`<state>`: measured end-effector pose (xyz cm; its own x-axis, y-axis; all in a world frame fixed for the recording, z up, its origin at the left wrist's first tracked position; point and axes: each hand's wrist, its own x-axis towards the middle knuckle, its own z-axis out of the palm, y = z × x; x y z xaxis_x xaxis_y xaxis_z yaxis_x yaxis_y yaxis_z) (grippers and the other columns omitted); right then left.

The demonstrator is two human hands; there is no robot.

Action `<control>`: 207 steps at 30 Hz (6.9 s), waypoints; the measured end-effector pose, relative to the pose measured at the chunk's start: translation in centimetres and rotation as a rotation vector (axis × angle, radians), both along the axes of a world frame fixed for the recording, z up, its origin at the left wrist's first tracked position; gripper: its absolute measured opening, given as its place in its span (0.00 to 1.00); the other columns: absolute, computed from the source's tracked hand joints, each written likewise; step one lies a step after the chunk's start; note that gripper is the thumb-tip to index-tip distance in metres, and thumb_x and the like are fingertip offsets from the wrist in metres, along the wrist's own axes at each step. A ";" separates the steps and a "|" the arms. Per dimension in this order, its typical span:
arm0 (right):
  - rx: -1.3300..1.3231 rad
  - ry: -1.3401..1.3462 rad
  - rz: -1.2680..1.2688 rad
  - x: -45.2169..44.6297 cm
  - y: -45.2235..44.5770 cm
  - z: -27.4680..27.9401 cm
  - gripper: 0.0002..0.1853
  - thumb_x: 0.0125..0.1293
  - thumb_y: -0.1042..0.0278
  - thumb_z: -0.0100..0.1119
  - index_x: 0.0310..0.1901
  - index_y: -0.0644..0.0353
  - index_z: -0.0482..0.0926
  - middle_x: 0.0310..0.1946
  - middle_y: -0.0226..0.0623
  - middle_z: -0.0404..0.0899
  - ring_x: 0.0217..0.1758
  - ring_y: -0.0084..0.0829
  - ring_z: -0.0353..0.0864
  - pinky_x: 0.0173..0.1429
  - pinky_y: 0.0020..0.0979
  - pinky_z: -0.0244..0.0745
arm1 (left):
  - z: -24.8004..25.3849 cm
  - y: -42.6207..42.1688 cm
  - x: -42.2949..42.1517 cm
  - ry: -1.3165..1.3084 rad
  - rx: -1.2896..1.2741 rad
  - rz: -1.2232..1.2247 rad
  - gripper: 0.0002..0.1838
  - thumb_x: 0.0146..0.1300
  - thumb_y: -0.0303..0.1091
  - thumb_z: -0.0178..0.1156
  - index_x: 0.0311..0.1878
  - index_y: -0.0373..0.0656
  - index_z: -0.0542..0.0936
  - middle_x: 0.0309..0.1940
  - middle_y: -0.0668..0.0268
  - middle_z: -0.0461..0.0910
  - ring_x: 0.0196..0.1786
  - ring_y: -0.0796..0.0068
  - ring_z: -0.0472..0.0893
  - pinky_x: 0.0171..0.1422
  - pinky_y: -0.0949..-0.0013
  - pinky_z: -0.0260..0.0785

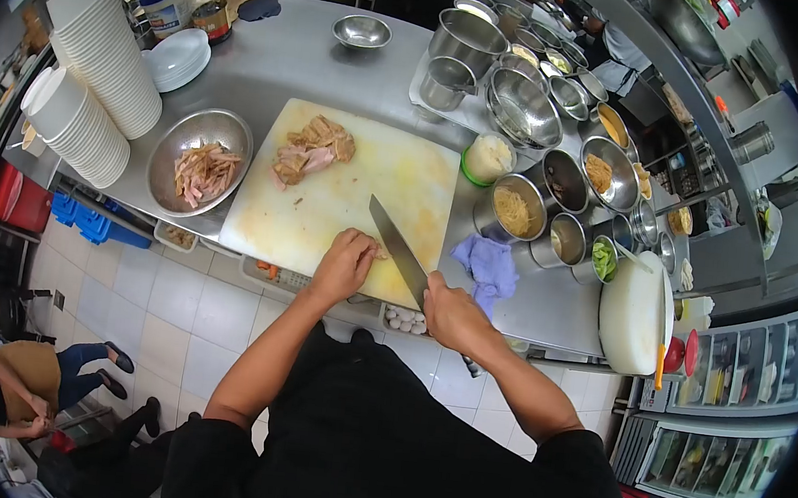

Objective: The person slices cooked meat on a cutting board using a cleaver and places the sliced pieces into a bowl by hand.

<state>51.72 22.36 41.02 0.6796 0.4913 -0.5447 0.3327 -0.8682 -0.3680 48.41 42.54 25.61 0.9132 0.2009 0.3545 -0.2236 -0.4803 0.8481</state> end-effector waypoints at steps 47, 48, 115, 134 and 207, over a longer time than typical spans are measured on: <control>0.144 0.143 -0.192 0.9 -0.5 -1.0 0.17 0.77 0.62 0.42 0.53 0.71 0.67 0.33 0.70 0.82 0.29 0.57 0.86 0.37 0.52 0.81 | 0.6 9.9 17.9 0.501 0.758 0.460 0.17 0.64 0.36 0.60 0.49 0.33 0.83 0.52 0.40 0.80 0.60 0.46 0.78 0.67 0.53 0.68; 0.161 0.113 -0.192 0.7 -0.6 -1.4 0.17 0.77 0.62 0.42 0.53 0.71 0.67 0.33 0.69 0.82 0.28 0.56 0.86 0.38 0.52 0.81 | 0.1 9.9 18.0 0.454 0.726 0.451 0.13 0.63 0.31 0.60 0.47 0.34 0.83 0.49 0.42 0.83 0.57 0.49 0.81 0.63 0.55 0.73; 0.202 0.033 -0.240 -1.5 3.5 -5.2 0.14 0.74 0.68 0.44 0.51 0.72 0.65 0.34 0.75 0.80 0.37 0.70 0.82 0.49 0.61 0.75 | 0.8 5.9 2.3 -0.038 0.281 -0.234 0.05 0.59 0.21 0.60 0.39 0.36 0.80 0.35 0.55 0.77 0.46 0.50 0.78 0.53 0.54 0.72; -0.102 0.004 0.157 -1.8 3.5 0.0 0.14 0.69 0.73 0.47 0.52 0.72 0.67 0.42 0.73 0.81 0.49 0.67 0.84 0.57 0.57 0.76 | 0.5 3.6 -1.7 -0.073 0.275 -0.041 0.05 0.61 0.19 0.60 0.41 0.36 0.80 0.37 0.54 0.78 0.43 0.50 0.77 0.52 0.55 0.73; 0.316 -0.281 -0.364 2.4 7.9 -9.7 0.27 0.67 0.76 0.50 0.69 0.64 0.71 0.41 0.64 0.82 0.44 0.59 0.85 0.49 0.53 0.80 | 7.1 26.8 5.3 -0.190 0.405 0.557 0.18 0.79 0.38 0.51 0.40 0.29 0.77 0.37 0.49 0.77 0.36 0.50 0.75 0.46 0.54 0.68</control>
<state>54.14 30.21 31.28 0.9339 0.3077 -0.1822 0.1548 -0.8073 -0.5695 53.71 69.33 32.68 0.6280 0.4387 0.6428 0.0208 -0.8351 0.5497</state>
